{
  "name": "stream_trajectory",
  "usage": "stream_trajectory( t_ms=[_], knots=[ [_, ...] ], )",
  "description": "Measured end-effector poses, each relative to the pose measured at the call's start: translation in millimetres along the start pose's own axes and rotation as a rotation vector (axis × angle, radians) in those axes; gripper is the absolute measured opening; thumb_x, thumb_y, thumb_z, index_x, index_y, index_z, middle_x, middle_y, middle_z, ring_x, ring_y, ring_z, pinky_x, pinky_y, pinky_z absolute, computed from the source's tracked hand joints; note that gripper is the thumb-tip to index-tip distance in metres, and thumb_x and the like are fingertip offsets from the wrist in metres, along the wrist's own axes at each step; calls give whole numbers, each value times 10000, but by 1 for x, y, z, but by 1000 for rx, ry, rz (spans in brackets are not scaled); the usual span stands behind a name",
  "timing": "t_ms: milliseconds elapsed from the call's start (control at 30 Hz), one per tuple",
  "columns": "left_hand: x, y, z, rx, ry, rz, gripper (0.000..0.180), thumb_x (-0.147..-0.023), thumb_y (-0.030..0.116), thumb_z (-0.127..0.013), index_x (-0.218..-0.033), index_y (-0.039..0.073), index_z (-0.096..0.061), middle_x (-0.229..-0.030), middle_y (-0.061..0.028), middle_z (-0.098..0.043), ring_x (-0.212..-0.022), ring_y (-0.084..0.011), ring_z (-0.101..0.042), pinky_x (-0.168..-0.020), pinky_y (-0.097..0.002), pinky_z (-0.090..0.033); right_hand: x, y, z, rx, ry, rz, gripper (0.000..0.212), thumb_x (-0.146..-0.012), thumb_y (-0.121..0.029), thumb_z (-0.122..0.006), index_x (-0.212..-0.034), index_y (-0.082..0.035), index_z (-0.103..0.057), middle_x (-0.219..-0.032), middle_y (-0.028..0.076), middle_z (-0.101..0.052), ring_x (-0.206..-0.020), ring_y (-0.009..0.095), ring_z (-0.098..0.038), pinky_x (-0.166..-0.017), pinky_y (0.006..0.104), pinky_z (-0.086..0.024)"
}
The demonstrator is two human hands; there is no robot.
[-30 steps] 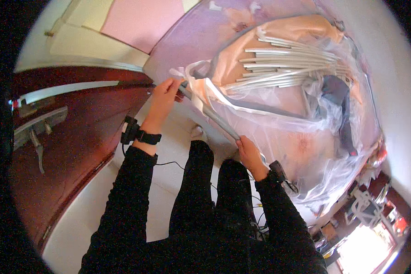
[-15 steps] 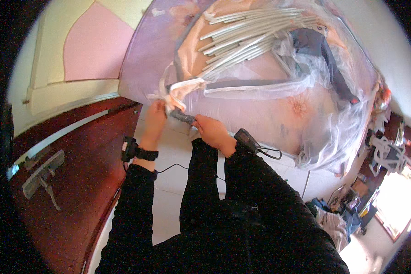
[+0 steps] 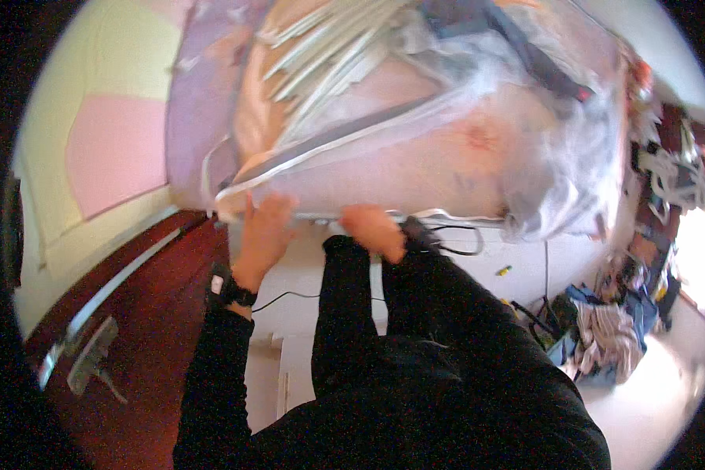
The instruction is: The person assembles a mosquito net over a bed by inserting white support poles into fabric sleeves and connecting them to form a frame. They repeatedly insert, adjust, and secure the poles while the net remains draped over the bed.
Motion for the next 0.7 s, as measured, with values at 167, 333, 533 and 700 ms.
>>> stream_trajectory(
  t_ms=[167,333,533,700],
  knots=[
    [-24,50,-32,68,-352,-25,204,-778,298,-648,-804,101,-600,-788,-87,-634,-828,-297,-592,-749,-463,-392,20,-4,1,-26,166,131,180,-858,-193,-531,-942,-38,-571,-902,181,-613,-878,380,-592,-772,479,-462],
    [-25,23,-32,49,-322,-72,264,-748,310,-674,-720,81,-545,-736,-112,-601,-754,-326,-573,-670,-462,-385,84,112,29,116,52,-156,233,-881,-276,-543,-935,-50,-558,-945,166,-605,-930,363,-577,-798,473,-450],
    [-23,50,-66,-18,-458,-105,278,-761,299,-669,-717,61,-533,-735,-130,-585,-748,-349,-575,-650,-470,-400,130,177,33,-4,-68,-193,231,-887,-267,-536,-914,-40,-572,-945,185,-619,-934,390,-579,-795,483,-451],
    [-46,104,-70,-74,-466,-104,270,-780,304,-662,-772,58,-549,-765,-124,-605,-771,-334,-586,-672,-454,-407,116,145,46,-49,76,24,167,-850,-169,-546,-948,-37,-571,-886,171,-633,-891,385,-597,-759,472,-469]
  ],
)
Point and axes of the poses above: each hand's wrist, its own x-axis away from the middle knuckle, its own z-axis out of the back of the hand, y = z × x, the point moved 6 cm from there along -x, towards the middle knuckle
